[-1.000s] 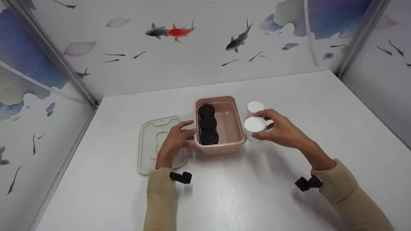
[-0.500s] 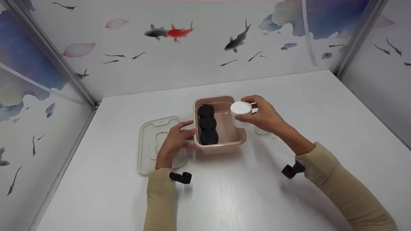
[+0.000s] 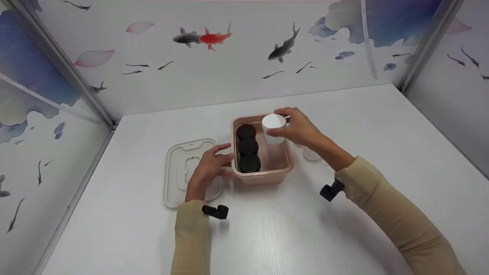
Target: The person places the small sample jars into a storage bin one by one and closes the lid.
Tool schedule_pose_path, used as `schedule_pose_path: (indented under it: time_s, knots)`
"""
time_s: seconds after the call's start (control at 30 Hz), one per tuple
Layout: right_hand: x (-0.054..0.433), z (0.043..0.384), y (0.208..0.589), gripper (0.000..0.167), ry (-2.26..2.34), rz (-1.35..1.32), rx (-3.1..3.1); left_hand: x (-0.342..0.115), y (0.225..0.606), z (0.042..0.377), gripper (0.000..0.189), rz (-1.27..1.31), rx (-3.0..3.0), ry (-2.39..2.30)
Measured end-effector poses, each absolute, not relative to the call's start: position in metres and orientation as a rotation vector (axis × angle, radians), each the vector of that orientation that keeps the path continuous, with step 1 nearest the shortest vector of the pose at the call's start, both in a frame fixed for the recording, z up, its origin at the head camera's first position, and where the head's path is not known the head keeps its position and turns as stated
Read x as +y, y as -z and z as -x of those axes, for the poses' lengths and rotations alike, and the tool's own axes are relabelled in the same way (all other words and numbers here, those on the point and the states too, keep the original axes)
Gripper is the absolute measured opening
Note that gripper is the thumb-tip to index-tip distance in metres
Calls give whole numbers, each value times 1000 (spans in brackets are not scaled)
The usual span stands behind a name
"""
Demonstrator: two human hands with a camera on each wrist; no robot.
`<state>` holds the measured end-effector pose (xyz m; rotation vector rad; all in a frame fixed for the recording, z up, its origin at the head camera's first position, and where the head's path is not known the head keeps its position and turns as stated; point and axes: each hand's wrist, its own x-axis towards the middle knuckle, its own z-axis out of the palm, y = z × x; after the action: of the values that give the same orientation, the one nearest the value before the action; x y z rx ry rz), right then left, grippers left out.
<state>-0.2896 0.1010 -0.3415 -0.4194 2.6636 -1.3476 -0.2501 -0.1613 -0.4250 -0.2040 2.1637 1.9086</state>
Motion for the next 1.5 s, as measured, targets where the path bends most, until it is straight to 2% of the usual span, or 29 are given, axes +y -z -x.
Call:
schedule_pose_path:
  time_s: [0.37,0.77,0.93,1.5]
  knots:
    - [78,318,333,76,1226,328,2697,-164,426,249,49,209,2165,-1921]
    - [68,343,346,69,1073,306,2749,-164,425,249,48,219,2178,-1914]
    - [62,349,347,64,979,357,2781,-164,426,250,49,196,2169,-1933]
    - [51,355,362,64,599,312,2811,-160,425,249,50,203,2154,-1926]
